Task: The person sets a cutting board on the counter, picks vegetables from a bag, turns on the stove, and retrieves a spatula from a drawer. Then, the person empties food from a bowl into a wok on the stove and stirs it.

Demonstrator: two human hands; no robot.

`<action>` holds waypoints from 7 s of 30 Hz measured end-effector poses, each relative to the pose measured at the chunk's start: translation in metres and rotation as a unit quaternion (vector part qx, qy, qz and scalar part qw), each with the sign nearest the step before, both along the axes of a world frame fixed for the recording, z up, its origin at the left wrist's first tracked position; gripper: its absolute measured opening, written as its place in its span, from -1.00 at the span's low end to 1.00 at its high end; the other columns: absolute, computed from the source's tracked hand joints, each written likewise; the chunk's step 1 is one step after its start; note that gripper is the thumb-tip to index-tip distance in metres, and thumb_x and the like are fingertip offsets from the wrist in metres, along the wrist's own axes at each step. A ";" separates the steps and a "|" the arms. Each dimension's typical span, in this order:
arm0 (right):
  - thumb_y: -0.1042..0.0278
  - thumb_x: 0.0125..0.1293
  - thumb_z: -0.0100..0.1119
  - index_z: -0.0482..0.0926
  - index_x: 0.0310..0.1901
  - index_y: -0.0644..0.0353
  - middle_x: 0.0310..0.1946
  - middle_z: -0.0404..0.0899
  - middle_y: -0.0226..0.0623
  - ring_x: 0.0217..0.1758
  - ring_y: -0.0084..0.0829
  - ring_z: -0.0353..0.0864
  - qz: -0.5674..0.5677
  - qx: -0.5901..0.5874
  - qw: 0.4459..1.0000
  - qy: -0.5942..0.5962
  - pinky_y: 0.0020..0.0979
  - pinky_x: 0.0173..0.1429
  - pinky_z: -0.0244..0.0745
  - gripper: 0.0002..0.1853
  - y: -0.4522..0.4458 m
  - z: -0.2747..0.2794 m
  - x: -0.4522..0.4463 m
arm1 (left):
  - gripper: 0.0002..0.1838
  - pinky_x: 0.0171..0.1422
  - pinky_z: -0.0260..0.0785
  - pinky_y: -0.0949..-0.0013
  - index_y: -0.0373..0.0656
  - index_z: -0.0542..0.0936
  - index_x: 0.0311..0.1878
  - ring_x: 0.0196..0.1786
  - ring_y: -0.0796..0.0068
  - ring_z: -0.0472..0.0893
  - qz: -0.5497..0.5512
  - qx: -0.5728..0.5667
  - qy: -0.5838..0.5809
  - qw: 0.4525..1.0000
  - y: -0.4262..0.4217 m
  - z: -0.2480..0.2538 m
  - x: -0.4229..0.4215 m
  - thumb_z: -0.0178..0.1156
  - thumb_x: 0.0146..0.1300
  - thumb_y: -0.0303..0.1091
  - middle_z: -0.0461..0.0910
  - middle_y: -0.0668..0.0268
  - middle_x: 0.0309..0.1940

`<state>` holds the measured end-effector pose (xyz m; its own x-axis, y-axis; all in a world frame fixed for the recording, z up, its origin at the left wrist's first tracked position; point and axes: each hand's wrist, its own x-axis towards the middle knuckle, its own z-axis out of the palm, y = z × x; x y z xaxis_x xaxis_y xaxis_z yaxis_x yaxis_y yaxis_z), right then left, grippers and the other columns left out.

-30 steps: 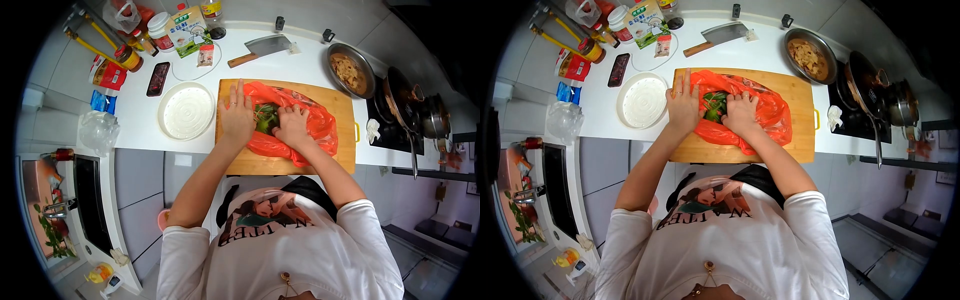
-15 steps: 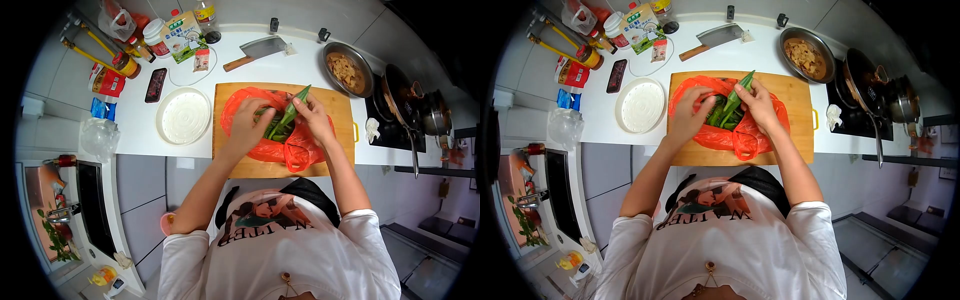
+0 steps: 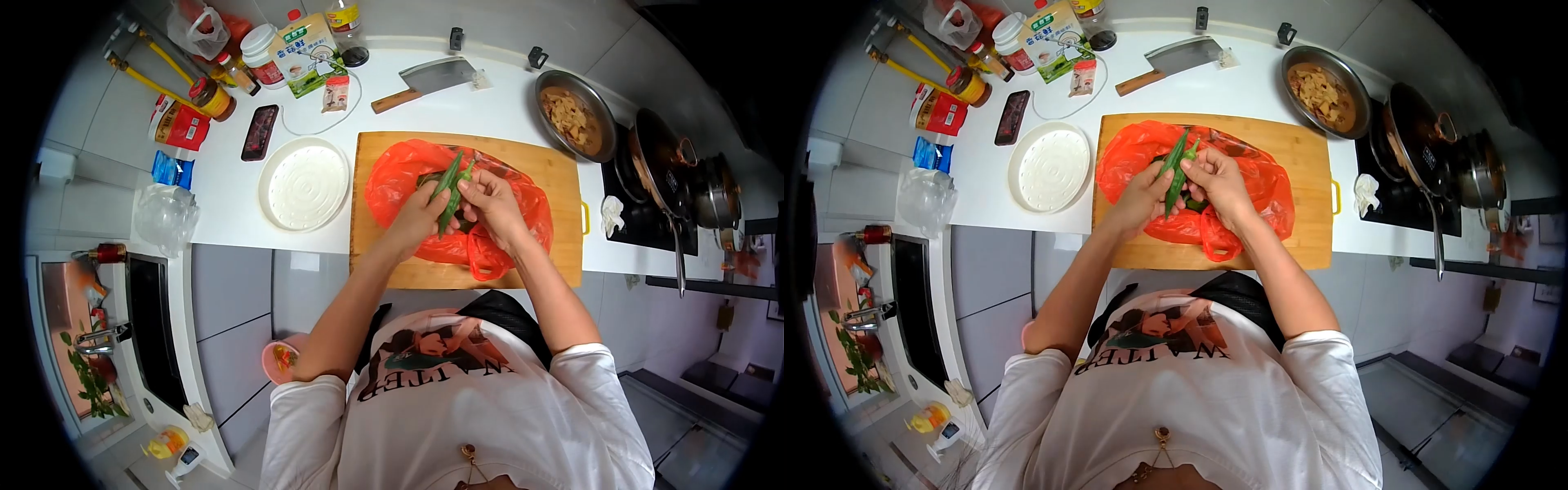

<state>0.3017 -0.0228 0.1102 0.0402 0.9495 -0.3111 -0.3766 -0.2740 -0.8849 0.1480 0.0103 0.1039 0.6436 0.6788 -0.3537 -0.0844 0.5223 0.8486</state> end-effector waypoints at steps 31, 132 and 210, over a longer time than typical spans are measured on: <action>0.36 -0.02 0.30 0.40 0.07 0.16 0.05 0.39 -0.14 0.17 -0.05 0.31 0.295 0.067 0.602 -0.739 -0.19 0.27 0.21 -0.45 0.075 -0.065 -0.002 | -0.58 -0.06 0.32 0.09 -0.40 0.28 -0.10 -0.13 -0.08 0.48 0.187 0.234 0.432 0.851 -0.033 -0.115 -0.068 0.20 0.06 -0.39 0.45 -0.14 -0.20; 0.74 0.19 -0.16 0.26 0.02 0.41 -0.09 0.43 -0.06 0.04 -0.27 0.50 -0.035 -0.017 0.991 0.128 -0.32 0.13 0.48 -0.67 -0.006 -0.024 0.063 | -0.64 -0.39 0.37 0.51 -0.28 0.42 -0.14 -0.47 0.58 0.51 -0.001 0.131 0.237 0.963 0.029 -0.042 0.039 0.29 0.01 -0.39 0.53 0.32 -0.43; 0.36 0.41 -0.23 0.35 -0.29 0.25 -0.58 0.26 -0.40 -0.61 -0.54 0.26 -0.313 -0.065 0.944 0.082 -0.50 -0.56 0.29 -0.81 -0.042 -0.027 0.152 | -0.75 -0.26 0.37 0.18 -0.22 0.48 -0.20 -0.32 0.13 0.52 0.060 0.515 0.426 0.741 -0.005 -0.015 0.011 0.22 0.05 -0.39 0.48 0.12 -0.32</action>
